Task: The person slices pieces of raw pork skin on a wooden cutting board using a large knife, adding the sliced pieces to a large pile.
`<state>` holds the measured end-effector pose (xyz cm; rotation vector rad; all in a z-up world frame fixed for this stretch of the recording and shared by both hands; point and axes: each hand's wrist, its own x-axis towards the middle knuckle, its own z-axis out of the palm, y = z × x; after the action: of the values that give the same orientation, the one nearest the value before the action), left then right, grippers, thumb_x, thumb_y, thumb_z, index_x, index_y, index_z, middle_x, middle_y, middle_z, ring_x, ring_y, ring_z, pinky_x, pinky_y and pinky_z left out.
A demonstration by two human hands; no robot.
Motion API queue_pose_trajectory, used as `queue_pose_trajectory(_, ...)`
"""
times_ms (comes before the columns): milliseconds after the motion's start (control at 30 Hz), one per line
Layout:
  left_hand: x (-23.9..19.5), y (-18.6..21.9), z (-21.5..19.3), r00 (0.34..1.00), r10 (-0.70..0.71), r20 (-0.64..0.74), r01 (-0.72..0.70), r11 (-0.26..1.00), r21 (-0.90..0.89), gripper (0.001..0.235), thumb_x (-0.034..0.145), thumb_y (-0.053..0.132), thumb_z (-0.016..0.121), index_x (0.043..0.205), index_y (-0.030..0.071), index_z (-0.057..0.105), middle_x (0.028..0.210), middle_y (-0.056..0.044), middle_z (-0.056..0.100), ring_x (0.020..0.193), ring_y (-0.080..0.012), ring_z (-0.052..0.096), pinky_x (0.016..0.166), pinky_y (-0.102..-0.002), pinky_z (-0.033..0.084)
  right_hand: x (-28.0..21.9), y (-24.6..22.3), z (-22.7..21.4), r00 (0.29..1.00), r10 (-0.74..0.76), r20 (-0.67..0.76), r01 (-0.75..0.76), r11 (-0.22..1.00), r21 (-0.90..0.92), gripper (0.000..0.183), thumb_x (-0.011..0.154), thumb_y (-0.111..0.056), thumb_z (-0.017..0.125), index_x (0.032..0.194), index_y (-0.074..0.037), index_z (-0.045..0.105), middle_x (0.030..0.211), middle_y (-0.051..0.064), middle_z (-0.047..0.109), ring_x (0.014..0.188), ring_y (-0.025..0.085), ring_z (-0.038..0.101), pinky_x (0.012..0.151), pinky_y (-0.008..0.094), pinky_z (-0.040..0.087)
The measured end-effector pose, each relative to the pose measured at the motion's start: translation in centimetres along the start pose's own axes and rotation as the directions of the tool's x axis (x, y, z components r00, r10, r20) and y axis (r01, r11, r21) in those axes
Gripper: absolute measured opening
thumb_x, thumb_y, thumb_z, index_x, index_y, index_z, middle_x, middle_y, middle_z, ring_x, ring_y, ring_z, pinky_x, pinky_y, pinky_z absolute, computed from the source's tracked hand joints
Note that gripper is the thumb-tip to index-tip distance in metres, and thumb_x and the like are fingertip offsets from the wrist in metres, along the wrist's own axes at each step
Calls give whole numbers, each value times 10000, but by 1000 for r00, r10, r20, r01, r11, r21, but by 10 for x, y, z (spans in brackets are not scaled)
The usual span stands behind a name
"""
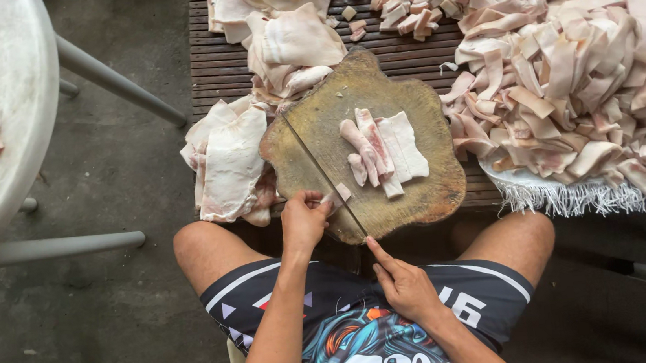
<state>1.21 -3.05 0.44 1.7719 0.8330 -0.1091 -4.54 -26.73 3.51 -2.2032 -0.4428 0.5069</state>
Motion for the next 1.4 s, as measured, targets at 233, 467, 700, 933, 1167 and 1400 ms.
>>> queue_pose_trajectory(233, 8, -10, 1, 998, -41, 48, 51, 970, -239, 267, 808, 60, 754, 1032, -79, 712, 808, -108, 749, 659, -142, 720, 559, -290, 619, 1, -13, -23, 973, -203, -106, 215, 969, 118, 606, 967, -104, 629, 1536, -223, 458, 894, 144, 733, 693, 232, 713, 684, 330, 566)
queue_pose_trajectory(467, 14, -24, 3, 995, -39, 89, 68, 937, -343, 230, 821, 42, 742, 1012, -69, 678, 788, -90, 724, 645, -126, 700, 562, -274, 605, -24, 0, -34, 848, -453, -274, 510, 839, 192, 602, 1084, -83, 629, 1578, -188, 301, 818, 7, 694, 645, 131, 623, 638, 241, 538)
queue_pose_trajectory(700, 13, -19, 0, 1000, 24, 18, -18, 961, -275, 203, 798, 18, 736, 971, -83, 699, 792, -85, 722, 646, -123, 685, 559, -277, 589, 13, 14, 10, 989, -132, -65, 125, 988, -92, 599, 958, -154, 623, 1532, -238, 473, 861, 161, 713, 760, 361, 686, 695, 409, 538)
queue_pose_trajectory(933, 9, -36, 1, 997, -10, 80, 37, 940, -340, 203, 814, 1, 719, 994, -85, 684, 797, -106, 724, 646, -141, 699, 564, -276, 599, 0, 11, -15, 990, 133, 54, -143, 958, 250, 621, 967, -160, 591, 1556, -251, 416, 645, 131, 628, 565, 175, 592, 611, 334, 515)
queue_pose_trajectory(1167, 26, -53, 1, 978, -99, 183, 182, 832, -524, 127, 844, -86, 642, 934, -33, 570, 801, -160, 691, 617, -206, 679, 519, -320, 571, -10, -9, -24, 973, -178, -147, 199, 969, 143, 595, 964, -98, 636, 1527, -193, 465, 734, 109, 639, 588, 168, 592, 610, 293, 532)
queue_pose_trajectory(1400, 17, -50, 0, 986, -79, 144, 143, 843, -519, 84, 867, -97, 581, 922, -41, 553, 817, -182, 703, 637, -216, 705, 553, -319, 607, 6, -21, 0, 998, 16, 57, -23, 993, 114, 614, 972, -124, 613, 1553, -225, 442, 759, 149, 678, 644, 234, 652, 683, 339, 537)
